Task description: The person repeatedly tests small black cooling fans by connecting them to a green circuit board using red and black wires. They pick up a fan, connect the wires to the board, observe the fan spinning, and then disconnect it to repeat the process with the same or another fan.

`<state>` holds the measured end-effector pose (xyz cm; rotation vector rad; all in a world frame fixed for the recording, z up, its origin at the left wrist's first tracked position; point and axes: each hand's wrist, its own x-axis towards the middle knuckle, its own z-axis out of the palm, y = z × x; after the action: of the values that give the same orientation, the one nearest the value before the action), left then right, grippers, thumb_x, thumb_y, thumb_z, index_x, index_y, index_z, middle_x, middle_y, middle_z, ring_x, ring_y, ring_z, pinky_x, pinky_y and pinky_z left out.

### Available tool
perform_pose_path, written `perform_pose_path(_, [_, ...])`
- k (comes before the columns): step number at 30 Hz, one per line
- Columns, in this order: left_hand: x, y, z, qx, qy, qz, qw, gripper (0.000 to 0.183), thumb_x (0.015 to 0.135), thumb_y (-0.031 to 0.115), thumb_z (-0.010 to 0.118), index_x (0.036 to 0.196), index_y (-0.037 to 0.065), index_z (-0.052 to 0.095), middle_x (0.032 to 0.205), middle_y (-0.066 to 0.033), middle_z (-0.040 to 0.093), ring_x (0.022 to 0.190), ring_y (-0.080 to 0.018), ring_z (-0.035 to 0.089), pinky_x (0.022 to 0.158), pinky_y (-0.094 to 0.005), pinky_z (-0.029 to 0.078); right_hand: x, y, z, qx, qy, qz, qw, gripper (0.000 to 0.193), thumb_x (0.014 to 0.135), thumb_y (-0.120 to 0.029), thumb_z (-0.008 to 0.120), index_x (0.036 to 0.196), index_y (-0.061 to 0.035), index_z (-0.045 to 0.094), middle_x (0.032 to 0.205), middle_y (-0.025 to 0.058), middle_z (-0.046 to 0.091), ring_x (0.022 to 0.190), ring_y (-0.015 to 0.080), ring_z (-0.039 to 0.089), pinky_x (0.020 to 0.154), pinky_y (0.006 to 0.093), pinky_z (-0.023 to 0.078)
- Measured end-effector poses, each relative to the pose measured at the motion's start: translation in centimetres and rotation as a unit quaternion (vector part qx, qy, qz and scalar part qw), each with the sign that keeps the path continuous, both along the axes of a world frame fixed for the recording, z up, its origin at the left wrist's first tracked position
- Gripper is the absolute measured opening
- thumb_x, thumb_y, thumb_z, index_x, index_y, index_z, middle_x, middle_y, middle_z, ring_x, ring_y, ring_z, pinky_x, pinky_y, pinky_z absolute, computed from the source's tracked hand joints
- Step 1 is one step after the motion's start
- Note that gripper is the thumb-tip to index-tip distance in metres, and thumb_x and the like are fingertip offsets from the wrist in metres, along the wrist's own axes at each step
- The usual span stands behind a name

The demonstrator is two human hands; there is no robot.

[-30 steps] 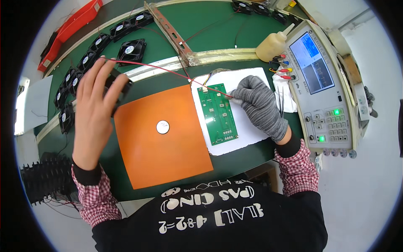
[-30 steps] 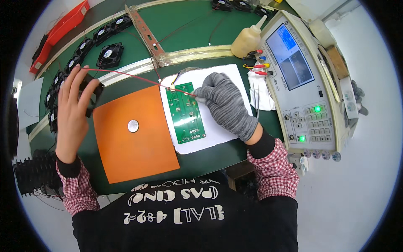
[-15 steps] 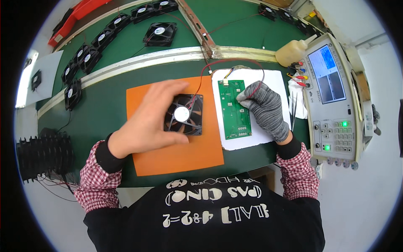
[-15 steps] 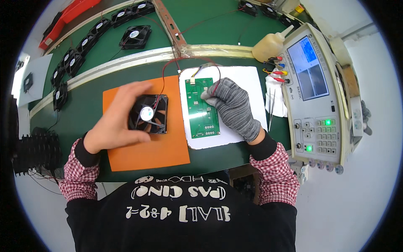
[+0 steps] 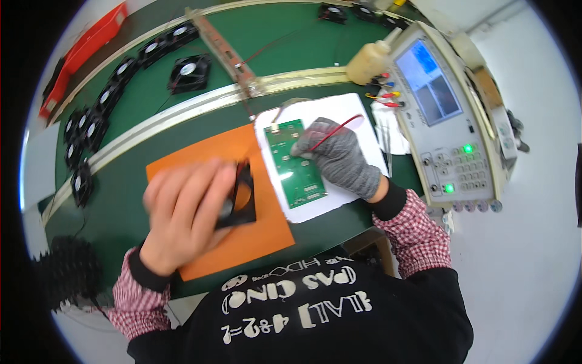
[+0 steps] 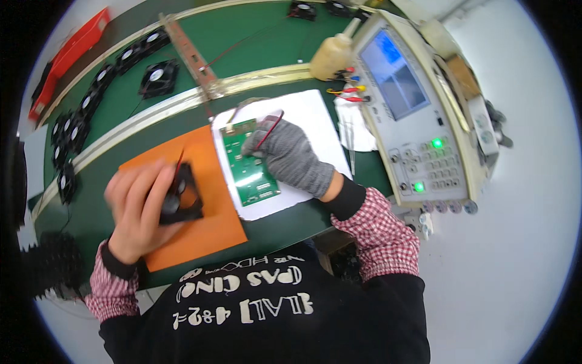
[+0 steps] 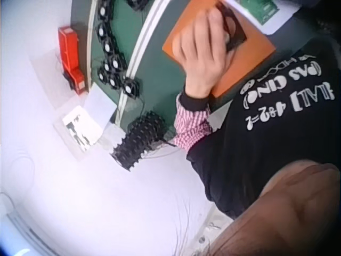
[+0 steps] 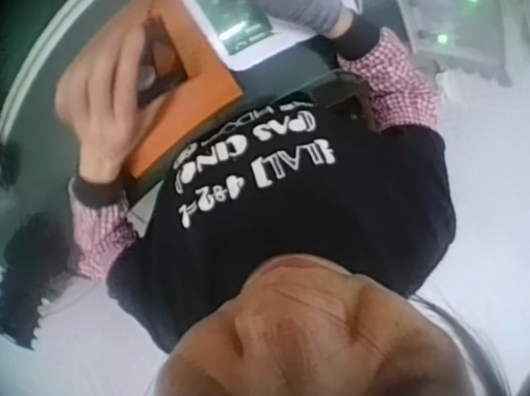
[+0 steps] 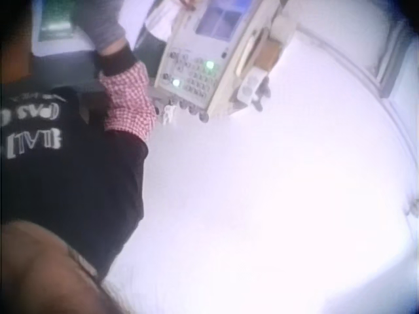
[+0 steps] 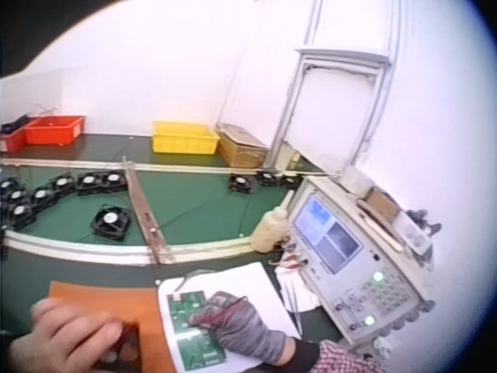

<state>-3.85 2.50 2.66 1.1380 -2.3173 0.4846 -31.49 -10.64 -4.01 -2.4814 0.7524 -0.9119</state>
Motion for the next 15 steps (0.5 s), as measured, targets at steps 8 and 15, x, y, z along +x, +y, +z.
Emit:
perform_pose_path(8, [1.9, 3.0, 3.7, 0.628, 0.574, -0.399, 0.343, 0.05, 0.086, 0.033, 0.064, 0.125, 0.003, 0.051, 0.102, -0.0147, 0.066, 0.09, -0.0274, 0.063, 0.076, -0.0372, 0.051, -0.3, -0.2, 0.2, 0.092, -0.03, -0.007, 0.995, 0.012, 0.073, -0.005, 0.073, 0.084, -0.0085, 0.071, 0.085, 0.0065, 0.061, 0.089, 0.0252, 0.058, 0.083, 0.0369, 0.048])
perform_pose_path(15, [2.8, 1.8, 4.5, 0.668, 0.589, -0.368, 0.268, 0.081, 0.073, 0.053, 0.072, 0.127, -0.003, 0.048, 0.109, -0.0207, 0.062, 0.093, -0.0313, 0.063, 0.079, -0.0409, 0.051, 0.0, -0.2, 0.0, 0.102, -0.037, -0.01, 0.994, 0.011, 0.073, -0.005, 0.074, 0.083, -0.0087, 0.072, 0.085, 0.0068, 0.061, 0.089, 0.0254, 0.059, 0.083, 0.0367, 0.048])
